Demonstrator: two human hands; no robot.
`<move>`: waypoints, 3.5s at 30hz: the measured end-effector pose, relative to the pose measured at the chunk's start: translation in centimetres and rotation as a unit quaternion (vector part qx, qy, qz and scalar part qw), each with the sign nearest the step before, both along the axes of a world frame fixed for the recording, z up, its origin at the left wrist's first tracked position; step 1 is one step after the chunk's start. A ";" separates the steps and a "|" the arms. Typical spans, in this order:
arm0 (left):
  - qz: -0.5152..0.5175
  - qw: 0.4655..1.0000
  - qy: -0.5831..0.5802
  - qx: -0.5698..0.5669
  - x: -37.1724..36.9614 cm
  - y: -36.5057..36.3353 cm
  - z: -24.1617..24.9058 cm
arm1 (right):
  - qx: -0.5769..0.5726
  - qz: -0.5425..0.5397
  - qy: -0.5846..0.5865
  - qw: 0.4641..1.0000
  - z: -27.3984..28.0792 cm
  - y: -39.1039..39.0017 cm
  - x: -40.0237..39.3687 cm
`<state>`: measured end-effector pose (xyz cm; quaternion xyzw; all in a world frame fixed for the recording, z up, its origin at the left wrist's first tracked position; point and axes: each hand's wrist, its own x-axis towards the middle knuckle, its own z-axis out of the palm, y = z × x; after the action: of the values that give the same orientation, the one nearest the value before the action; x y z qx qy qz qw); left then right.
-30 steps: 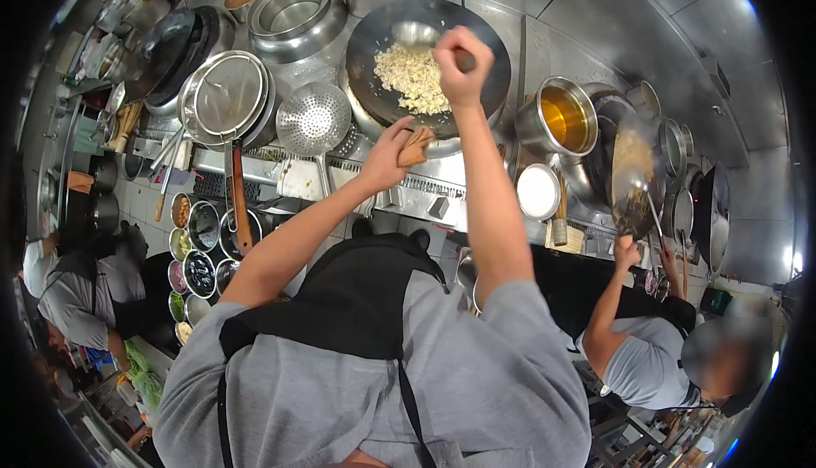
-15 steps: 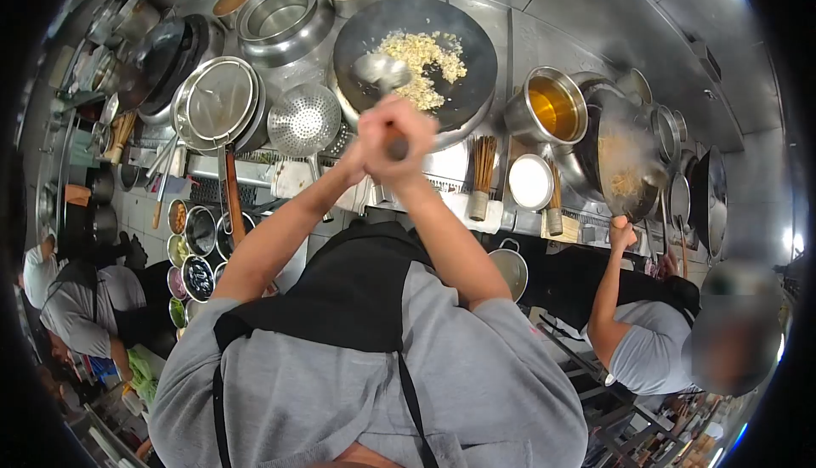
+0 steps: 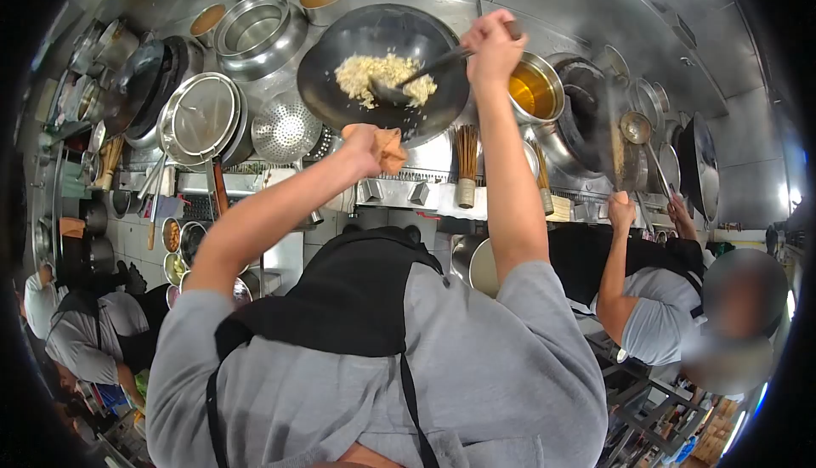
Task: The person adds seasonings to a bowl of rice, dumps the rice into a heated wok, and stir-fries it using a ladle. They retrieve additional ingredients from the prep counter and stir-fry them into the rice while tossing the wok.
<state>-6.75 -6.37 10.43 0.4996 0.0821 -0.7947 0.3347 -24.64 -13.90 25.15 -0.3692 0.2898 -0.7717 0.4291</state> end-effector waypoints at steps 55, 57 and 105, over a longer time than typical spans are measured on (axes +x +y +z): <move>0.061 0.989 -0.061 -0.119 1.3 -6.8 -15.3 | 0.271 0.047 0.727 0.629 -15.5 15.0 -3.2; 0.069 0.992 -0.065 -0.083 1.1 -6.8 -13.6 | 0.213 0.144 0.627 0.735 -10.7 17.9 -6.5; -0.078 0.974 -0.046 -0.207 6.0 -2.8 -9.0 | 0.339 -0.035 0.680 0.649 -22.4 13.0 0.0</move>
<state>-0.73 -9.18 1.39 0.4603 -0.1392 -0.7940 0.3718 -24.60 -0.92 2.74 -0.6090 0.7546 -0.1664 0.1790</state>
